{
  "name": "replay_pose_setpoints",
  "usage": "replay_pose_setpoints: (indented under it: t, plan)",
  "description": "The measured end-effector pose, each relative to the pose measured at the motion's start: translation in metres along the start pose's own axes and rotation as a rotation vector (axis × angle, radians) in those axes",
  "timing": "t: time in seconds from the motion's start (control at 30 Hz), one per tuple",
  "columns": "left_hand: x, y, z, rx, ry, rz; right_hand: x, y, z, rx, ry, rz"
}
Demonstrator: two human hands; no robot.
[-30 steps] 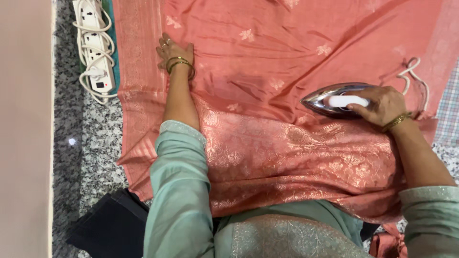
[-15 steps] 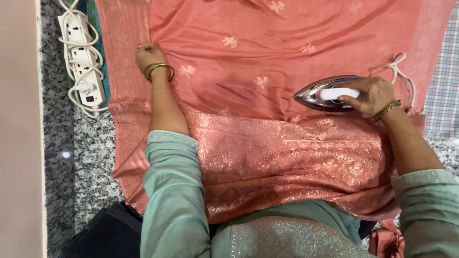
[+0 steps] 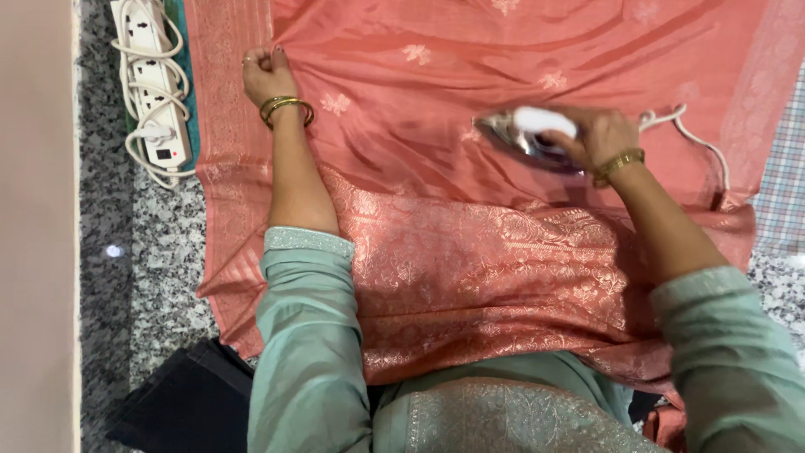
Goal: The person irons a large piece of pink fabric with gold patterns, likely a saree, on a flat surface. They use a white electric iron to smooth out wrinkles, frequently adjusting the fabric with their hands to ensure even coverage and proper alignment of the material.
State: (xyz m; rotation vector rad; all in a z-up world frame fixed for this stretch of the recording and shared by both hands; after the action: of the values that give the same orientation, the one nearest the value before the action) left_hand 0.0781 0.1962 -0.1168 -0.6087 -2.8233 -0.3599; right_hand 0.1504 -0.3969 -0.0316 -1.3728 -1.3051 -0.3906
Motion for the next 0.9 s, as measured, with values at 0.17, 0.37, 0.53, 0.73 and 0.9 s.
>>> replay_pose_setpoints:
  t: [0.17,0.37,0.53,0.73,0.9]
  plan:
    - [-0.004,-0.008,-0.02,-0.091,-0.113,0.031,0.04,0.042,0.012,0.011,0.356,-0.452]
    - [0.001,-0.017,-0.026,-0.036,-0.128,0.023,0.046,-0.004,0.06,0.026,0.317,-0.151]
    - [-0.006,-0.01,-0.017,-0.043,-0.109,-0.023,0.051,-0.085,0.104,0.43,0.281,-0.401]
    - [-0.016,-0.012,-0.015,-0.062,-0.152,0.006,0.064,-0.048,0.126,0.386,0.367,-0.507]
    - [-0.011,-0.016,-0.019,-0.064,-0.18,-0.02,0.087,0.027,0.15,0.182,0.324,-0.362]
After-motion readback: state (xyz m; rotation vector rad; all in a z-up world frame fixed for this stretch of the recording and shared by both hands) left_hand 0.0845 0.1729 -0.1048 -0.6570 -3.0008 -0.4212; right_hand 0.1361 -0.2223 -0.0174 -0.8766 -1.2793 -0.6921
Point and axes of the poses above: each hand's wrist, its own y-axis towards the middle knuckle, its own x-axis out of the back of the hand, z = x × y, the point moved 5 cm from there along y, towards the middle knuckle, and after that the axes turned 6 degrees about -y, right-handed, at the moved point
